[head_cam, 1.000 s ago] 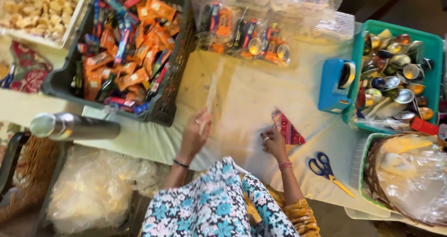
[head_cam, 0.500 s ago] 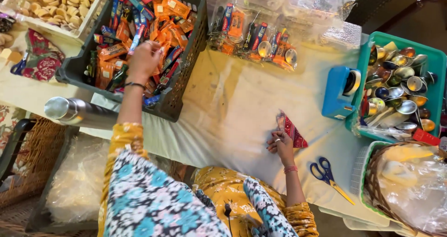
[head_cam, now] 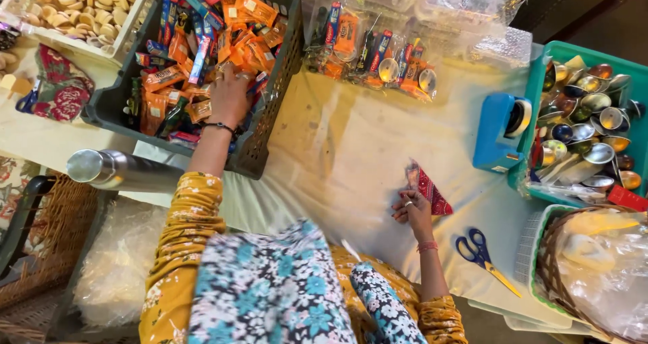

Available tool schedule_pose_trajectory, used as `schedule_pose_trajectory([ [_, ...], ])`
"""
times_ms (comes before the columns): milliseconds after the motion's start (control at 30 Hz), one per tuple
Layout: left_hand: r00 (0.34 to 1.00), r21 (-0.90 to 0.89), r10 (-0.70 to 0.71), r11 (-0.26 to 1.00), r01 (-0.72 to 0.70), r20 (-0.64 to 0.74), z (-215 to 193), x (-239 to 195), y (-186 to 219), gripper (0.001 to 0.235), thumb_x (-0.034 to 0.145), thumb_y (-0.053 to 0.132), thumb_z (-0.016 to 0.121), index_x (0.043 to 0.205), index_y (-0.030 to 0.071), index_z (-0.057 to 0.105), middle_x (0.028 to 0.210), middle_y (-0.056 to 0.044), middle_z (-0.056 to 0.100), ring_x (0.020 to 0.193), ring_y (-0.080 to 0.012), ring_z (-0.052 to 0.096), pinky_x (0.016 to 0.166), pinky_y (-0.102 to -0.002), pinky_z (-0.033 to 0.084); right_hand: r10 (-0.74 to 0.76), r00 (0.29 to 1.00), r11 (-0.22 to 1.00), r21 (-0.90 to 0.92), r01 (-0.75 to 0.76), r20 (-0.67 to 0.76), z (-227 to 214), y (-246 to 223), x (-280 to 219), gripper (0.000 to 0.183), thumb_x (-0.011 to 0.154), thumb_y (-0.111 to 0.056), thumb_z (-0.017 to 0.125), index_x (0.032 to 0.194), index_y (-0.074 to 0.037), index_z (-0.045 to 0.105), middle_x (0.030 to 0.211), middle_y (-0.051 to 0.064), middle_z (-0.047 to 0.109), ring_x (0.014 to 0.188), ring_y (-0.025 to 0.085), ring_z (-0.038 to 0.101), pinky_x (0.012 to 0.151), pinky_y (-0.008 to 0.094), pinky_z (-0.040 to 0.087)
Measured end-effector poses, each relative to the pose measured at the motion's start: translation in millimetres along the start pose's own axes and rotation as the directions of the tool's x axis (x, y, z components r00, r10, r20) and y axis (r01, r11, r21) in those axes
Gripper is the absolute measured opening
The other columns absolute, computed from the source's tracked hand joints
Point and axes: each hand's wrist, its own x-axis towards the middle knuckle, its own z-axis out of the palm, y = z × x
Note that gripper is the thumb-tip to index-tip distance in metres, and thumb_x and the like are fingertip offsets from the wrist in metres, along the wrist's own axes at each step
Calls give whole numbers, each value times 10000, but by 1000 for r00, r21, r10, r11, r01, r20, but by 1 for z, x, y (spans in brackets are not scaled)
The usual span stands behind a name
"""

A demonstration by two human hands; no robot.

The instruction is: The person sits at a table and packs small snack packets and toothpaste tubes into clear plastic bags. They retrieve items from a crate, place them into bags, and arrange the filled bags on the table.

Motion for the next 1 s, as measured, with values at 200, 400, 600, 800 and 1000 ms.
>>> schedule_pose_trajectory([
  [200, 988, -124, -35, 992, 15, -154, -26, 5, 3, 571, 697, 287, 867, 1123, 11, 605, 1195, -202, 574, 1131, -483, 571, 898, -569, 472, -3, 1000, 1000, 4, 3, 2, -1, 3, 0, 196, 1028, -124, 524, 1169, -1, 584, 807, 145, 713, 541, 188, 670, 458, 283, 514],
  [400, 847, -736, -475, 657, 162, -238, -55, 10, -4, 390, 901, 99, 668, 1184, 39, 406, 967, -160, 643, 845, -342, 716, 787, -462, 555, 6, 1000, 1000, 4, -6, -24, 3, -1, -1, 184, 1030, -116, 526, 1161, 4, 575, 814, 145, 713, 544, 180, 665, 457, 281, 509],
  [600, 786, -698, -564, 669, 256, -252, -48, 8, -13, 307, 991, 73, 661, 1241, 70, 483, 1023, -120, 645, 895, -310, 692, 819, -427, 555, 29, 999, 999, -19, -29, -38, 1, 1, 0, 194, 1032, -137, 539, 1157, 5, 582, 808, 145, 717, 532, 171, 659, 453, 277, 508],
  [800, 987, -102, -157, 983, 155, -18, 27, 11, -41, 602, 772, 243, 817, 1244, -15, 547, 1247, -215, 543, 1135, -465, 520, 934, -550, 438, 18, 1000, 1000, -11, -18, -26, 3, -3, -2, 205, 1027, -132, 543, 1163, 17, 578, 810, 152, 712, 530, 170, 657, 450, 277, 507],
  [1000, 972, -87, -209, 972, 218, 103, 4, 3, -14, 635, 762, 258, 823, 1289, -5, 586, 1417, -216, 474, 1222, -445, 524, 969, -586, 448, 11, 1000, 1000, 7, -11, -28, 2, -1, 0, 215, 1028, -137, 542, 1169, 19, 581, 813, 150, 719, 534, 169, 659, 455, 270, 508],
])
